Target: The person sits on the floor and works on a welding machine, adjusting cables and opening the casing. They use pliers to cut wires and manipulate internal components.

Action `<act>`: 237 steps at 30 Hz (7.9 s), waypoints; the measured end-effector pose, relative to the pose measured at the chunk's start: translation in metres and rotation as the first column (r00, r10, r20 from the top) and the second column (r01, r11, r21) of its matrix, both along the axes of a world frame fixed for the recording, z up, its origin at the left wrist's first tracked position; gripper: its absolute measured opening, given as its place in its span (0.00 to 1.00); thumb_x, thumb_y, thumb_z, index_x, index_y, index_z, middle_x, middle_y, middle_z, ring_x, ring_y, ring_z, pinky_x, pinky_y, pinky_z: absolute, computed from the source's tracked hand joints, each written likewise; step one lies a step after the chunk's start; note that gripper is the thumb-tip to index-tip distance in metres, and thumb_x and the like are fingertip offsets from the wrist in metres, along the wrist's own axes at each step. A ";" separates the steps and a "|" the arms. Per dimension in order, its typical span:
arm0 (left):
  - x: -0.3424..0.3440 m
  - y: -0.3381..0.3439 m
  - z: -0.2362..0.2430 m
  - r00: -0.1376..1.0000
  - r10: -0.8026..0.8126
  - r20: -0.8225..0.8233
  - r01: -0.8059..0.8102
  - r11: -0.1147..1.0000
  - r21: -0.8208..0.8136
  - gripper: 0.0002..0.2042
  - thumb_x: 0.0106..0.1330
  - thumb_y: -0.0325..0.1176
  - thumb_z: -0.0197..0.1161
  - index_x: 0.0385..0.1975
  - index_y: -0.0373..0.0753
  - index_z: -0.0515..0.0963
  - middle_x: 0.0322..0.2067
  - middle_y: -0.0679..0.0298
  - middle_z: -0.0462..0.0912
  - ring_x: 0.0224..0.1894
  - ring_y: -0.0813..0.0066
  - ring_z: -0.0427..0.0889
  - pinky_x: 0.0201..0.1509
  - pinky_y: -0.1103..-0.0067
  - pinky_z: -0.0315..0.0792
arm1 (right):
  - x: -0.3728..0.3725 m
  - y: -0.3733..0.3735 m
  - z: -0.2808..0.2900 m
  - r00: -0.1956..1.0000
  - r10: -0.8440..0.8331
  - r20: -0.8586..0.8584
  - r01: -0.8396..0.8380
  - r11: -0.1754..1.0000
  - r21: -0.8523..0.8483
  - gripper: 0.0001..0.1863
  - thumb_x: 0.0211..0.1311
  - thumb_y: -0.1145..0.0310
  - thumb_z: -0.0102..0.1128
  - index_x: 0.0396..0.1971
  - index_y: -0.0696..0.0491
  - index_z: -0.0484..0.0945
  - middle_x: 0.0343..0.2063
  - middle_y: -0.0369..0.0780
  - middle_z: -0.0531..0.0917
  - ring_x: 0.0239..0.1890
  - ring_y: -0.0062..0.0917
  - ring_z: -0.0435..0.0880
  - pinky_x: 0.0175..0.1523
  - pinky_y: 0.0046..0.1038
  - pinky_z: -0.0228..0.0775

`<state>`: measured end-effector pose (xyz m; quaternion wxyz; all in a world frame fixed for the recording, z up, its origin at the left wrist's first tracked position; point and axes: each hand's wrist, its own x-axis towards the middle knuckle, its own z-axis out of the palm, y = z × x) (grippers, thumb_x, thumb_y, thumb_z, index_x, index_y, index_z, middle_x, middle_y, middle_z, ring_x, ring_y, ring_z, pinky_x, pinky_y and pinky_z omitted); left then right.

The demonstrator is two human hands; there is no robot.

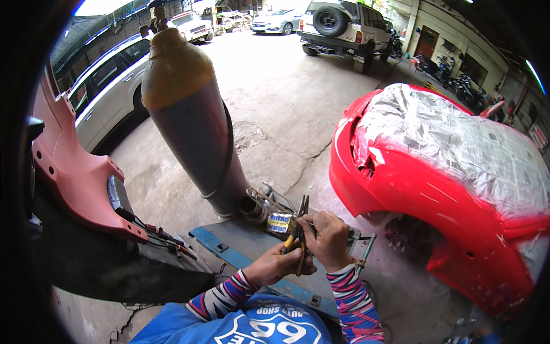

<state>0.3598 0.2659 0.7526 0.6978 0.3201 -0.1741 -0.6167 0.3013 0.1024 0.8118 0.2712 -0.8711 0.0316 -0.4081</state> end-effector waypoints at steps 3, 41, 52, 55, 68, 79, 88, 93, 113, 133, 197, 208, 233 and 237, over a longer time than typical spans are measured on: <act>0.000 0.002 0.008 1.000 0.013 -0.008 -0.013 1.000 0.014 0.16 0.79 0.39 0.56 0.58 0.36 0.69 0.47 0.57 0.82 0.54 0.61 0.84 0.67 0.60 0.75 | 0.000 0.000 0.001 1.000 0.015 0.003 -0.015 1.000 0.010 0.08 0.58 0.71 0.72 0.26 0.54 0.80 0.21 0.43 0.82 0.25 0.42 0.82 0.30 0.39 0.72; -0.004 -0.011 -0.003 1.000 0.030 0.009 -0.031 0.992 0.123 0.21 0.79 0.42 0.55 0.64 0.37 0.68 0.48 0.56 0.81 0.49 0.62 0.84 0.58 0.67 0.77 | -0.009 -0.029 -0.022 0.985 0.095 -0.142 -0.085 0.993 0.079 0.05 0.63 0.72 0.66 0.33 0.58 0.82 0.28 0.46 0.83 0.33 0.45 0.83 0.39 0.41 0.74; -0.004 -0.016 0.040 0.944 -0.098 0.315 0.054 0.988 0.147 0.23 0.78 0.45 0.58 0.64 0.37 0.68 0.48 0.56 0.82 0.47 0.66 0.86 0.50 0.73 0.79 | -0.028 -0.051 0.006 0.992 -0.107 0.066 0.107 0.994 0.002 0.04 0.63 0.73 0.69 0.33 0.56 0.83 0.26 0.43 0.83 0.26 0.39 0.80 0.33 0.34 0.71; -0.004 -0.021 0.043 0.932 -0.063 0.357 0.028 0.994 0.104 0.19 0.77 0.44 0.60 0.56 0.37 0.70 0.37 0.64 0.79 0.35 0.76 0.81 0.37 0.78 0.76 | -0.034 -0.052 0.010 0.988 -0.136 0.067 0.127 0.985 0.114 0.03 0.64 0.74 0.68 0.33 0.56 0.83 0.25 0.43 0.83 0.25 0.37 0.80 0.33 0.33 0.72; -0.009 -0.014 0.041 0.906 -0.303 -0.295 0.231 0.939 -0.253 0.21 0.72 0.48 0.65 0.55 0.44 0.69 0.31 0.67 0.68 0.25 0.80 0.65 0.28 0.80 0.62 | -0.022 -0.044 0.017 0.972 0.010 0.237 -0.082 0.952 0.296 0.02 0.67 0.77 0.65 0.36 0.59 0.82 0.26 0.39 0.82 0.27 0.25 0.80 0.35 0.24 0.73; 0.005 -0.017 0.032 0.225 0.248 0.942 -0.492 0.864 -0.110 0.14 0.72 0.37 0.64 0.48 0.35 0.71 0.28 0.49 0.79 0.27 0.46 0.79 0.31 0.63 0.72 | -0.011 -0.039 0.006 0.993 -0.066 0.095 0.060 0.996 0.066 0.05 0.65 0.76 0.67 0.38 0.58 0.83 0.29 0.47 0.86 0.32 0.40 0.88 0.37 0.32 0.77; 0.014 -0.001 0.002 0.901 -0.219 -0.374 0.159 0.970 -0.186 0.20 0.74 0.51 0.61 0.55 0.44 0.69 0.29 0.71 0.65 0.22 0.84 0.62 0.26 0.82 0.62 | 0.009 -0.035 -0.026 0.979 0.011 0.205 -0.066 0.963 0.261 0.02 0.70 0.75 0.64 0.38 0.58 0.83 0.28 0.37 0.84 0.32 0.19 0.81 0.41 0.24 0.73; 0.013 -0.002 0.000 0.704 -0.457 -0.544 0.199 0.862 -0.467 0.21 0.73 0.52 0.63 0.54 0.45 0.68 0.27 0.71 0.63 0.22 0.84 0.63 0.25 0.82 0.61 | 0.016 -0.029 -0.037 0.973 0.034 0.229 -0.084 0.974 0.212 0.04 0.68 0.73 0.66 0.39 0.57 0.82 0.29 0.42 0.86 0.29 0.31 0.86 0.36 0.27 0.75; 0.079 0.006 -0.062 -0.102 -0.567 0.817 -0.500 0.739 0.451 0.16 0.68 0.41 0.65 0.48 0.39 0.74 0.36 0.53 0.85 0.38 0.52 0.86 0.41 0.59 0.77 | -0.047 -0.088 -0.006 0.898 -0.366 0.245 0.330 0.928 0.174 0.06 0.69 0.72 0.65 0.31 0.56 0.80 0.19 0.36 0.81 0.22 0.18 0.77 0.29 0.24 0.68; 0.212 0.005 -0.133 0.013 -0.949 0.316 0.049 0.316 0.947 0.15 0.72 0.31 0.60 0.53 0.29 0.73 0.38 0.45 0.87 0.35 0.55 0.89 0.36 0.68 0.83 | -0.148 -0.077 0.072 0.615 -0.557 0.559 0.193 0.793 0.578 0.07 0.76 0.71 0.57 0.34 0.56 0.77 0.25 0.30 0.77 0.31 0.11 0.71 0.38 0.22 0.67; 0.011 -0.070 0.009 0.164 -0.116 0.980 -0.031 0.992 0.123 0.01 0.66 0.21 0.62 0.33 0.30 0.77 0.25 0.59 0.79 0.29 0.74 0.76 0.35 0.73 0.71 | -0.147 0.005 0.003 0.488 -0.682 0.544 -0.432 0.353 0.830 0.09 0.77 0.67 0.56 0.48 0.57 0.78 0.34 0.40 0.84 0.37 0.32 0.88 0.46 0.35 0.86; 0.063 -0.032 0.059 0.074 -0.133 0.988 0.003 0.991 0.133 0.11 0.63 0.28 0.69 0.44 0.34 0.82 0.30 0.45 0.83 0.34 0.46 0.85 0.39 0.65 0.77 | -0.164 -0.010 -0.020 0.692 -0.696 0.192 -0.237 0.032 0.971 0.16 0.71 0.58 0.65 0.52 0.50 0.79 0.37 0.34 0.83 0.40 0.28 0.83 0.44 0.31 0.78; 0.091 0.028 0.089 -0.295 -0.580 0.760 -0.346 0.806 0.481 0.09 0.56 0.25 0.70 0.28 0.31 0.75 0.22 0.47 0.77 0.26 0.46 0.76 0.32 0.64 0.70 | -0.286 0.064 -0.105 0.708 0.219 -0.672 0.641 0.200 0.741 0.14 0.68 0.67 0.66 0.44 0.64 0.85 0.35 0.39 0.88 0.36 0.18 0.83 0.44 0.24 0.76; 0.083 0.013 0.111 -0.394 -0.586 0.708 -0.324 0.809 0.490 0.10 0.55 0.25 0.70 0.27 0.31 0.74 0.24 0.45 0.77 0.29 0.43 0.77 0.34 0.61 0.69 | -0.258 0.083 -0.127 0.835 0.094 -0.542 0.531 0.119 0.839 0.23 0.66 0.67 0.67 0.57 0.63 0.79 0.51 0.42 0.85 0.52 0.24 0.81 0.60 0.29 0.72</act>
